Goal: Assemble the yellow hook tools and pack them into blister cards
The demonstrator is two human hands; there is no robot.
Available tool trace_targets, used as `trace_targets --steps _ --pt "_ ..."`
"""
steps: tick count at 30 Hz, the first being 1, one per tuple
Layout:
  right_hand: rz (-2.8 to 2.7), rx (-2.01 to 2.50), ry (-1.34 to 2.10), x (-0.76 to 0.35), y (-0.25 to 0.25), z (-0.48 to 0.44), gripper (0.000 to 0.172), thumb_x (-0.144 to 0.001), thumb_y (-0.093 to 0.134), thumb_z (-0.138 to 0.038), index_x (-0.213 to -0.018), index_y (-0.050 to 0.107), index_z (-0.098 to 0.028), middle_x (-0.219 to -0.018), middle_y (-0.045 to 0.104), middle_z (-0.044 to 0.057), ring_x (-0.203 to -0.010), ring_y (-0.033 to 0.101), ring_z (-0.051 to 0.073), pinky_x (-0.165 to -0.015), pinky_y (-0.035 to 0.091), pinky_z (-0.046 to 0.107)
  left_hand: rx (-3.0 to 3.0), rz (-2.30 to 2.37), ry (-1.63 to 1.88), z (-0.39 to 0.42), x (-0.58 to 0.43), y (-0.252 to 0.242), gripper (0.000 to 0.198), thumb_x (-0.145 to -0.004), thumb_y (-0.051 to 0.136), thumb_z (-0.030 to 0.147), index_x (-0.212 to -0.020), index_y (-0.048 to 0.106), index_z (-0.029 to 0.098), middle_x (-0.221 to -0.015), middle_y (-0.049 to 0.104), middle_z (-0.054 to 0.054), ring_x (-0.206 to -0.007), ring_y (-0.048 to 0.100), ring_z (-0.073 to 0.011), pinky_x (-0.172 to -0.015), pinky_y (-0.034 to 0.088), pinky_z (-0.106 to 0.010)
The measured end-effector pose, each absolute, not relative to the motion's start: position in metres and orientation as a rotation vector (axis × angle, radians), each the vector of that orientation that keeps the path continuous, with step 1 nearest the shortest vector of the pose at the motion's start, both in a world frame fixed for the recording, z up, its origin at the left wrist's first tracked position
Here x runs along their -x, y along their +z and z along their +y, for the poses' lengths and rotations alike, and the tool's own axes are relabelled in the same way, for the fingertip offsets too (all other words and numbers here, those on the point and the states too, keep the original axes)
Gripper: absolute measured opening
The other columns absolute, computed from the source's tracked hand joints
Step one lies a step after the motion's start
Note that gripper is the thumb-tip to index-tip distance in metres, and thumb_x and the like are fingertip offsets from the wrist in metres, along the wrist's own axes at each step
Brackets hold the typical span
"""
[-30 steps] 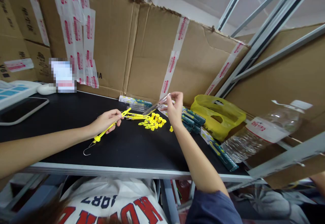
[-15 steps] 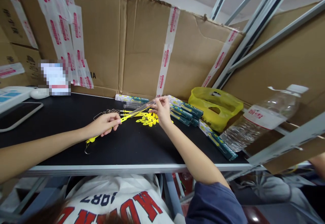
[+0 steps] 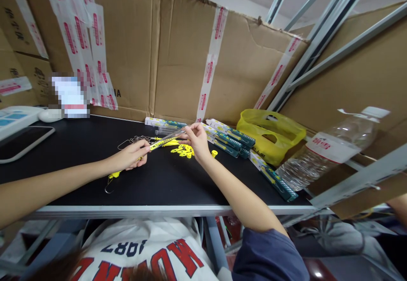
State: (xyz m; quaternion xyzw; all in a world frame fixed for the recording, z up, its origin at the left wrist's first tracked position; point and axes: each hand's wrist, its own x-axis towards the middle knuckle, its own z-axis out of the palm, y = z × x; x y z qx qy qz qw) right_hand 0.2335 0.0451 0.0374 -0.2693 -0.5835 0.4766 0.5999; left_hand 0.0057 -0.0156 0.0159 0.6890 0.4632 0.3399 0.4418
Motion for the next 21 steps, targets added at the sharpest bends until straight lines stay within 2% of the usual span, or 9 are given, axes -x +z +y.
trace_targets --steps 3,7,15,21 --pt "-1.366 0.622 1.093 -0.2339 0.0377 0.0454 0.042 -0.07 0.074 -0.043 -0.08 0.039 -0.022 -0.081 0.062 -0.005 -0.063 0.069 0.01 -0.049 0.059 0.019 -1.643 1.15 0.856 -0.016 -0.0072 0.0174 0.003 -0.089 0.036 0.025 -0.088 0.034 0.023 -0.048 0.047 0.01 -0.03 0.028 -0.0055 -0.03 0.022 -0.014" --pt "-1.361 0.618 1.098 -0.2341 0.0379 0.0462 0.042 -0.07 0.075 -0.043 -0.081 0.04 -0.022 -0.08 0.063 -0.005 -0.066 0.071 0.013 -0.048 0.058 0.018 -1.585 1.113 0.847 -0.0154 -0.0072 0.0199 0.016 -0.082 0.035 0.015 -0.096 0.033 0.023 -0.049 0.048 0.01 -0.032 0.026 -0.0056 -0.034 0.021 -0.015" --pt "-1.366 0.632 1.095 -0.2355 0.0383 0.0473 0.043 -0.069 0.075 -0.044 -0.08 0.04 -0.022 -0.079 0.064 -0.004 -0.067 0.072 0.014 -0.046 0.057 0.018 -1.659 1.062 0.858 -0.0166 -0.0052 0.0204 0.018 -0.081 0.035 0.016 -0.097 0.032 0.023 -0.054 0.045 0.01 -0.038 0.027 -0.0054 -0.039 0.022 -0.015" --pt "-1.348 0.639 1.119 -0.2365 0.0404 0.0468 0.046 -0.067 0.076 -0.046 -0.079 0.04 -0.021 -0.077 0.064 -0.005 -0.064 0.071 0.014 -0.045 0.057 0.018 -1.828 0.962 0.868 -0.0132 -0.0011 0.0145 0.028 -0.078 0.039 0.015 -0.104 0.032 0.022 -0.065 0.051 0.008 -0.044 0.035 -0.0054 -0.043 0.029 -0.016"
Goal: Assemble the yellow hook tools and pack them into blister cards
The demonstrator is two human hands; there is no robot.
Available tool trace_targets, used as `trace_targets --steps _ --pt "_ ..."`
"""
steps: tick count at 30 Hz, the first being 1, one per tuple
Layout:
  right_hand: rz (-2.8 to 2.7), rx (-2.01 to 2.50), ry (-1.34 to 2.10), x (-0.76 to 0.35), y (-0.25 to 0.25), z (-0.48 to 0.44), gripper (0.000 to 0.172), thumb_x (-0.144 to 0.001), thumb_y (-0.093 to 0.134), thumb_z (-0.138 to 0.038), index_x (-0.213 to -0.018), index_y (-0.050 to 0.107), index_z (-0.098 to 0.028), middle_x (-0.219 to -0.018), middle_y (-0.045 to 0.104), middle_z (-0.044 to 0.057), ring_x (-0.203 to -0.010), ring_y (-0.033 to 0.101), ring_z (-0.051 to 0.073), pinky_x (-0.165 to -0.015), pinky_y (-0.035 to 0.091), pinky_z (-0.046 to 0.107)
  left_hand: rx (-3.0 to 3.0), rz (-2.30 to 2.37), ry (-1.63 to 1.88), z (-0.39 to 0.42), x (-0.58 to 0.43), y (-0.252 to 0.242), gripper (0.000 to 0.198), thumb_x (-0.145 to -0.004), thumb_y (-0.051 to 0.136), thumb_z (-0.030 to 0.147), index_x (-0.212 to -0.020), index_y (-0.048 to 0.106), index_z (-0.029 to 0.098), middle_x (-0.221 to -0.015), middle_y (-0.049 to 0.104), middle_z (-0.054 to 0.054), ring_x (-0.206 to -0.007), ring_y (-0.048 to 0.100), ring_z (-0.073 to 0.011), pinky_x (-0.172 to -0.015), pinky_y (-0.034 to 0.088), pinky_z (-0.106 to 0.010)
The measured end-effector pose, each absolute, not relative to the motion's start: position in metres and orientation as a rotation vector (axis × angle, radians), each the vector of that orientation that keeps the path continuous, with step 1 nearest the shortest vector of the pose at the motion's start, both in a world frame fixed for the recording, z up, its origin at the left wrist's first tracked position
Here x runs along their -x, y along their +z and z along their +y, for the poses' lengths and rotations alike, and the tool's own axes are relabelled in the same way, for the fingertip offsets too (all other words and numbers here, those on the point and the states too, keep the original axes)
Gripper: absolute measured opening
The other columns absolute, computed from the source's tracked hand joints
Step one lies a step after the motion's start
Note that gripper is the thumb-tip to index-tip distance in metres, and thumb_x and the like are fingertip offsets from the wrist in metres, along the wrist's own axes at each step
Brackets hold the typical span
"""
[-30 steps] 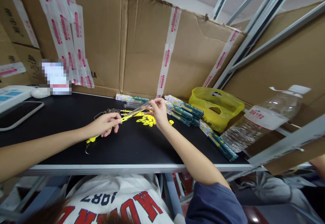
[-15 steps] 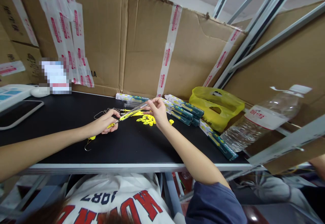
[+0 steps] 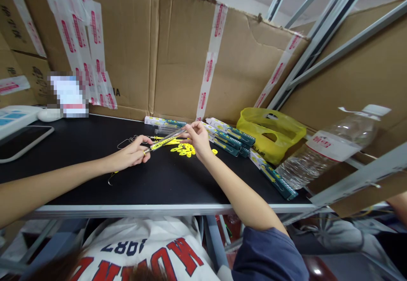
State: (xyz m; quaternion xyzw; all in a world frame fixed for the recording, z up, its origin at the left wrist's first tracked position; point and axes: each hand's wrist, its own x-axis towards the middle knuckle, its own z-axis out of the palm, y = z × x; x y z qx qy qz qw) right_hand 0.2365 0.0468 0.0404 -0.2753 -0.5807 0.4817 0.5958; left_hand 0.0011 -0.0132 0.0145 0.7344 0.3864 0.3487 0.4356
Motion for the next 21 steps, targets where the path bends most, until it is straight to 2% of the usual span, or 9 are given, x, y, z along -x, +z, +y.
trace_targets --steps 4,10,16,21 --pt "-1.369 0.639 1.108 -0.237 0.0405 0.0469 0.045 -0.068 0.075 -0.047 -0.08 0.04 -0.022 -0.077 0.063 -0.006 -0.064 0.071 0.014 -0.045 0.056 0.018 -1.856 0.929 0.848 -0.0131 0.0001 0.0144 0.031 -0.081 0.039 0.016 -0.11 0.031 0.024 -0.074 0.056 0.006 -0.041 0.034 -0.0042 -0.042 0.028 -0.017" --pt "-1.4 0.623 1.111 -0.2368 0.0375 0.0482 0.042 -0.072 0.073 -0.045 -0.081 0.039 -0.022 -0.077 0.063 -0.005 -0.063 0.071 0.013 -0.046 0.057 0.019 -1.934 0.922 0.855 -0.0133 0.0008 0.012 0.037 -0.082 0.038 0.016 -0.118 0.033 0.023 -0.078 0.057 0.003 -0.048 0.038 -0.0065 -0.046 0.032 -0.019" --pt "-1.394 0.618 1.144 -0.2365 0.0381 0.0463 0.041 -0.072 0.073 -0.044 -0.079 0.039 -0.022 -0.078 0.063 -0.005 -0.065 0.071 0.013 -0.047 0.058 0.019 -1.968 1.046 0.935 -0.0125 0.0011 0.0128 0.04 -0.076 0.04 0.013 -0.116 0.039 0.021 -0.091 0.057 0.0 -0.056 0.042 -0.0079 -0.05 0.034 -0.02" --pt "-1.39 0.608 1.134 -0.2361 0.0391 0.0453 0.042 -0.071 0.073 -0.044 -0.08 0.039 -0.022 -0.077 0.063 -0.005 -0.066 0.071 0.013 -0.047 0.057 0.018 -1.969 1.005 0.915 -0.0118 0.0013 0.0117 0.039 -0.076 0.041 0.014 -0.115 0.041 0.022 -0.089 0.056 0.0 -0.057 0.041 -0.0082 -0.051 0.034 -0.02"
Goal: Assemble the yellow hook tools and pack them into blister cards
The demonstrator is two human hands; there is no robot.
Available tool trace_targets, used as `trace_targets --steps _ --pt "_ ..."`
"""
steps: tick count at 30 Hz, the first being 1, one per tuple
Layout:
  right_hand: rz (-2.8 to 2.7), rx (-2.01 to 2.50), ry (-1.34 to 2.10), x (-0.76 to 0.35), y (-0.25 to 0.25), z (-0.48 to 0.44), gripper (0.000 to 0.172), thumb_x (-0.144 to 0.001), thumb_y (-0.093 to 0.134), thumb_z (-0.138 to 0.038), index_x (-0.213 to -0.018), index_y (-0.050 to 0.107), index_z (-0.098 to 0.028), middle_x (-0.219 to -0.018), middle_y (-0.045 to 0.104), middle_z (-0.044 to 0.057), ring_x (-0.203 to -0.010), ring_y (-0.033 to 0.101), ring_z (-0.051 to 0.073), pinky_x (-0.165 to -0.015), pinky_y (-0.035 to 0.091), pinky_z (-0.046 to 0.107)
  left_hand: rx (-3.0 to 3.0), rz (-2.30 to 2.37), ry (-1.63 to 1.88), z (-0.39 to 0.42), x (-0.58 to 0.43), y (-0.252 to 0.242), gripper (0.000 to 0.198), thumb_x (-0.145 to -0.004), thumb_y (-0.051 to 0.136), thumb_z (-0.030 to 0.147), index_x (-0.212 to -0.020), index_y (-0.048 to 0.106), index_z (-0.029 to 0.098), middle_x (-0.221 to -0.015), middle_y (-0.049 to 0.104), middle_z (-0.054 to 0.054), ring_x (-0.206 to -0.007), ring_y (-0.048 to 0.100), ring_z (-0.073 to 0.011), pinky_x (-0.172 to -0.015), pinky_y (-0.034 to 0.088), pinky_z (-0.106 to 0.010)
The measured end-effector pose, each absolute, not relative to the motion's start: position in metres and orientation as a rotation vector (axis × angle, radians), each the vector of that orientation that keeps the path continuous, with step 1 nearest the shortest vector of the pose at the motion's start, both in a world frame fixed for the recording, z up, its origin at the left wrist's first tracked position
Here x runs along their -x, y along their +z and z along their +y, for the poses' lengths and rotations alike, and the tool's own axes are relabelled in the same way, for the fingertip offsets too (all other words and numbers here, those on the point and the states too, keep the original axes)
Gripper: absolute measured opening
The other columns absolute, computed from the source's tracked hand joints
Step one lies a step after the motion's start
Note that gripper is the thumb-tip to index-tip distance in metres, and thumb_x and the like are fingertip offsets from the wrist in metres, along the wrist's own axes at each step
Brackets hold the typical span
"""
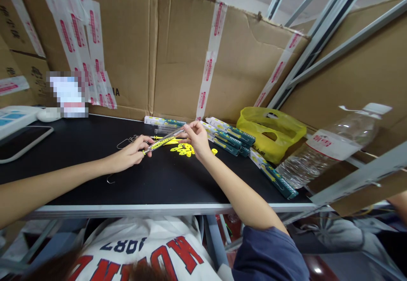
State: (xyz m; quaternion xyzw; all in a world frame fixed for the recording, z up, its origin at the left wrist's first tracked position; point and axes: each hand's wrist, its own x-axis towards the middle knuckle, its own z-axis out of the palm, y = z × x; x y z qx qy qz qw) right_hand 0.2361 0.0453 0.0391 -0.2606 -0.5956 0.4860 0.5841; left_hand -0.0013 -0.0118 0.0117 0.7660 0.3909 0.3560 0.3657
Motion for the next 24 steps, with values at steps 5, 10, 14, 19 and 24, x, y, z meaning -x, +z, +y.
trace_targets --steps 5,10,14,19,24 --pt "-1.412 0.601 1.153 -0.234 0.037 0.044 0.041 -0.072 0.074 -0.043 -0.079 0.04 -0.022 -0.079 0.063 -0.004 -0.065 0.071 0.014 -0.047 0.058 0.019 -1.958 0.988 0.906 -0.01 0.002 0.008 0.043 -0.076 0.042 0.015 -0.118 0.039 0.023 -0.096 0.055 -0.001 -0.055 0.04 -0.0069 -0.05 0.034 -0.02" --pt "-1.416 0.587 1.187 -0.232 0.036 0.042 0.043 -0.069 0.077 -0.042 -0.077 0.041 -0.021 -0.078 0.063 -0.004 -0.06 0.07 0.012 -0.048 0.058 0.02 -1.828 1.022 0.89 -0.009 0.0 0.011 0.048 -0.071 0.044 0.017 -0.118 0.037 0.024 -0.103 0.052 -0.002 -0.05 0.039 -0.0045 -0.043 0.031 -0.019" --pt "-1.404 0.585 1.191 -0.232 0.037 0.041 0.043 -0.068 0.077 -0.042 -0.077 0.042 -0.021 -0.079 0.063 -0.004 -0.06 0.068 0.01 -0.049 0.059 0.02 -1.717 1.025 0.872 -0.008 -0.001 0.014 0.047 -0.073 0.043 0.021 -0.119 0.036 0.026 -0.108 0.05 -0.004 -0.046 0.037 -0.0026 -0.037 0.025 -0.016" --pt "-1.451 0.552 1.227 -0.229 0.035 0.036 0.04 -0.07 0.077 -0.04 -0.075 0.043 -0.019 -0.084 0.063 -0.003 -0.062 0.069 0.011 -0.05 0.06 0.022 -1.67 0.955 0.845 -0.007 0.0 0.014 0.043 -0.079 0.043 0.027 -0.121 0.036 0.027 -0.104 0.053 -0.005 -0.042 0.036 -0.0022 -0.035 0.02 -0.015" --pt "-1.513 0.535 1.253 -0.224 0.032 0.033 0.039 -0.071 0.077 -0.038 -0.074 0.044 -0.018 -0.087 0.064 -0.002 -0.062 0.068 0.01 -0.052 0.061 0.023 -1.649 0.953 0.856 -0.006 -0.001 0.013 0.038 -0.084 0.041 0.034 -0.12 0.037 0.025 -0.105 0.055 -0.005 -0.043 0.038 -0.0021 -0.034 0.02 -0.013"
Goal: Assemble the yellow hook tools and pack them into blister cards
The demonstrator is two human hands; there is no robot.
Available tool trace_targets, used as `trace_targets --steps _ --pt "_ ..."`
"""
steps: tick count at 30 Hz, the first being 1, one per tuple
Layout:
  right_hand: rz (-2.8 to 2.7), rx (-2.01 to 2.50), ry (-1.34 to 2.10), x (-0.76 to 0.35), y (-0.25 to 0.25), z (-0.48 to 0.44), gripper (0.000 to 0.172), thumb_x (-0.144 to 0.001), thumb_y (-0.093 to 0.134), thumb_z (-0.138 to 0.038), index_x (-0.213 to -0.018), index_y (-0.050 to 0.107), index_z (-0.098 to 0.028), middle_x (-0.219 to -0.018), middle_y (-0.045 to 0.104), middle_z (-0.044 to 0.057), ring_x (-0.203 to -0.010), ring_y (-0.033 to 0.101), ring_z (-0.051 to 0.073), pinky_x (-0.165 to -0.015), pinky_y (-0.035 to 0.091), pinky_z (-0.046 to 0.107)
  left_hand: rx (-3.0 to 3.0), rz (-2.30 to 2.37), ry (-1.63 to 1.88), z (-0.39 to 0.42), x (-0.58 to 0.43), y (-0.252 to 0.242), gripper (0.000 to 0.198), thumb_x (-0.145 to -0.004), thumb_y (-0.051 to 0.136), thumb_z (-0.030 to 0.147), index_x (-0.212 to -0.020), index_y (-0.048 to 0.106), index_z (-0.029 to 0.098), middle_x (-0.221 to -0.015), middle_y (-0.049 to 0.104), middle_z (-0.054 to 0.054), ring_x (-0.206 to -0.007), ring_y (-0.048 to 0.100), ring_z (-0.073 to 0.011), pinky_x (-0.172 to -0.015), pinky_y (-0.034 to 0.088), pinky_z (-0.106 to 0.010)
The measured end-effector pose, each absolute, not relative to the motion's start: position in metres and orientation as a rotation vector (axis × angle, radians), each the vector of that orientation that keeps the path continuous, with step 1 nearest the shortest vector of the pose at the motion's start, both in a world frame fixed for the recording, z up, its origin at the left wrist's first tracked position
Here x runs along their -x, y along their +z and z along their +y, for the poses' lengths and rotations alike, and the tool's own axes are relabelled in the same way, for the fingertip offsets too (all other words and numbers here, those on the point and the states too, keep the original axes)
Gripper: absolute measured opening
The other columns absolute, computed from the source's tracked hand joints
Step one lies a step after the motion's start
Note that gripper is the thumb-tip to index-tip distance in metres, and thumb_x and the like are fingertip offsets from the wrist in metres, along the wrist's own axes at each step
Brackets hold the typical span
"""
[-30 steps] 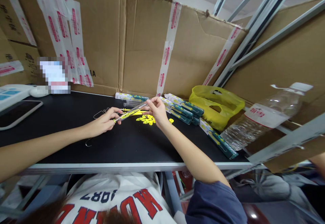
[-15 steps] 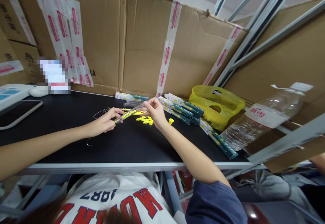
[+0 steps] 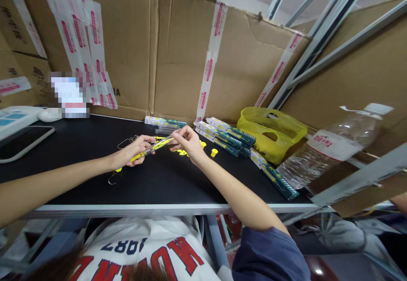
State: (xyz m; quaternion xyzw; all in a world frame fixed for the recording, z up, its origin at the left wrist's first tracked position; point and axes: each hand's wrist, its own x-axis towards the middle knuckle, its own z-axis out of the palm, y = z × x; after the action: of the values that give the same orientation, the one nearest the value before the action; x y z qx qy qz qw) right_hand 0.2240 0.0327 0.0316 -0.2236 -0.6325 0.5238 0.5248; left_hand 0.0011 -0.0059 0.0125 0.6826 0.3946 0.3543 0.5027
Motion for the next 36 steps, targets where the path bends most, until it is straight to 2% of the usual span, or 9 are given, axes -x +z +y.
trace_targets --steps 6,11,15,27,36 --pt "-1.547 0.516 1.291 -0.223 0.029 0.033 0.038 -0.071 0.077 -0.037 -0.074 0.045 -0.018 -0.087 0.065 -0.001 -0.064 0.068 0.011 -0.054 0.062 0.025 -1.61 1.029 0.962 -0.004 -0.004 0.012 0.036 -0.085 0.044 0.039 -0.116 0.043 0.02 -0.11 0.058 -0.01 -0.057 0.056 -0.0092 -0.031 0.027 -0.013" --pt "-1.612 0.539 1.328 -0.223 0.027 0.031 0.034 -0.074 0.074 -0.038 -0.082 0.048 -0.019 -0.093 0.066 0.001 -0.073 0.07 0.014 -0.058 0.061 0.026 -1.617 1.097 0.977 -0.005 -0.004 0.014 0.032 -0.088 0.041 0.038 -0.113 0.045 0.019 -0.114 0.058 -0.011 -0.062 0.062 -0.0111 -0.03 0.03 -0.014" --pt "-1.672 0.531 1.295 -0.224 0.026 0.032 0.035 -0.074 0.074 -0.038 -0.085 0.047 -0.02 -0.097 0.067 0.003 -0.077 0.071 0.015 -0.062 0.061 0.027 -1.627 1.174 1.004 -0.005 -0.002 0.014 0.033 -0.089 0.038 0.042 -0.112 0.048 0.021 -0.111 0.059 -0.008 -0.057 0.062 -0.0105 -0.03 0.033 -0.015" --pt "-1.713 0.512 1.336 -0.224 0.022 0.035 0.045 -0.071 0.078 -0.033 -0.09 0.039 -0.023 -0.096 0.068 0.001 -0.079 0.071 0.016 -0.064 0.061 0.029 -1.457 1.25 1.254 0.004 0.004 0.013 0.042 -0.088 0.038 0.052 -0.092 0.057 0.015 -0.077 0.065 -0.004 -0.049 0.055 -0.0093 -0.043 0.036 -0.019" --pt "-1.867 0.501 1.398 -0.217 0.011 0.032 0.042 -0.069 0.079 -0.033 -0.091 0.045 -0.022 -0.097 0.065 0.001 -0.082 0.066 0.014 -0.064 0.06 0.027 -1.117 1.079 1.452 0.002 0.003 0.022 0.038 -0.092 0.037 0.041 -0.086 0.06 0.012 -0.068 0.062 -0.002 -0.054 0.057 -0.0098 -0.053 0.042 -0.021"
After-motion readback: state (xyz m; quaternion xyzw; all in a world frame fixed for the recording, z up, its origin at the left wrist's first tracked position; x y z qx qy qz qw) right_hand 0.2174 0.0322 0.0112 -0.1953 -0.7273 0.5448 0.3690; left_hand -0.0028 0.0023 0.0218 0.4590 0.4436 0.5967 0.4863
